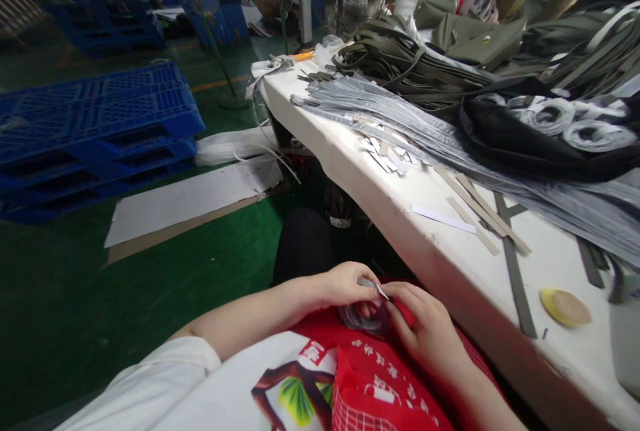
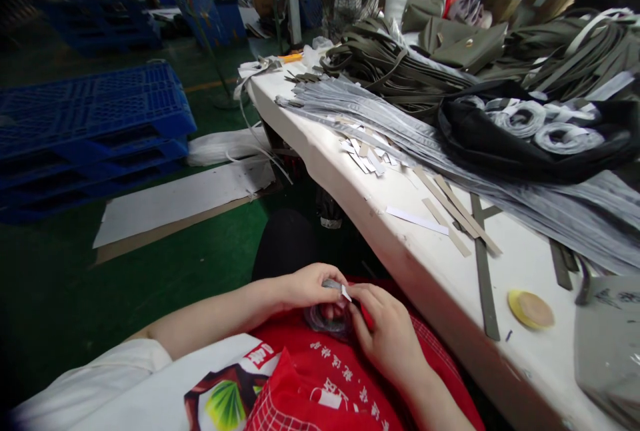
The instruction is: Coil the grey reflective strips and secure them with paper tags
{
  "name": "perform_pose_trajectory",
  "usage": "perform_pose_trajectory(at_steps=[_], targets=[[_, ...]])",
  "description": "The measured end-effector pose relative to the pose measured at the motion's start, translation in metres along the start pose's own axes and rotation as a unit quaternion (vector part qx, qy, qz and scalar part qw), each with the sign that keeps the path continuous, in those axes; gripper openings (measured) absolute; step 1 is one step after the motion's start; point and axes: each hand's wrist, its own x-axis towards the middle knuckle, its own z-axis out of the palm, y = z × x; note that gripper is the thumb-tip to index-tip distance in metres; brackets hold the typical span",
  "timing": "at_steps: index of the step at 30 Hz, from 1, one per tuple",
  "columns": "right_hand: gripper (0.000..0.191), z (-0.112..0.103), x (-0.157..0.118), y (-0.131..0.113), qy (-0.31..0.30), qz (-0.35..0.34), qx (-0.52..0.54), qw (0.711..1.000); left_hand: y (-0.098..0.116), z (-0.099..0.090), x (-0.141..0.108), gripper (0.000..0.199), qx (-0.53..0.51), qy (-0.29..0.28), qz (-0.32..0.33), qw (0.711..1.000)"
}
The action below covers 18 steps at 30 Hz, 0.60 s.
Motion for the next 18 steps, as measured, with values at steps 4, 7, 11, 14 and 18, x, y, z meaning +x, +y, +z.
perform_pose_trajectory(at_steps=[4,7,11,14,18], targets=[[0.039,-0.006,-0.01,-0.005,0.041,-0.052,-0.095,0.993,0.012,0.0,0.011,0.037,-0.115,0.016,0.02,0.993],[0.042,-0.014,-0.014,-0.008,0.071,-0.056,-0.133,0.987,0.024,0.011,0.021,0.04,-0.096,0.03,0.044,0.994],[0.033,-0.05,-0.032,0.002,0.161,-0.028,-0.179,0.97,0.035,0.024,0.028,0.05,-0.059,-0.005,0.083,0.995],[0.022,-0.099,-0.071,0.031,0.35,0.058,-0.24,0.904,0.03,0.024,0.031,0.059,-0.016,-0.028,0.129,0.991],[0.028,-0.161,-0.144,0.08,0.541,0.248,-0.297,0.747,0.008,0.029,0.042,0.063,0.053,-0.111,0.128,0.984]])
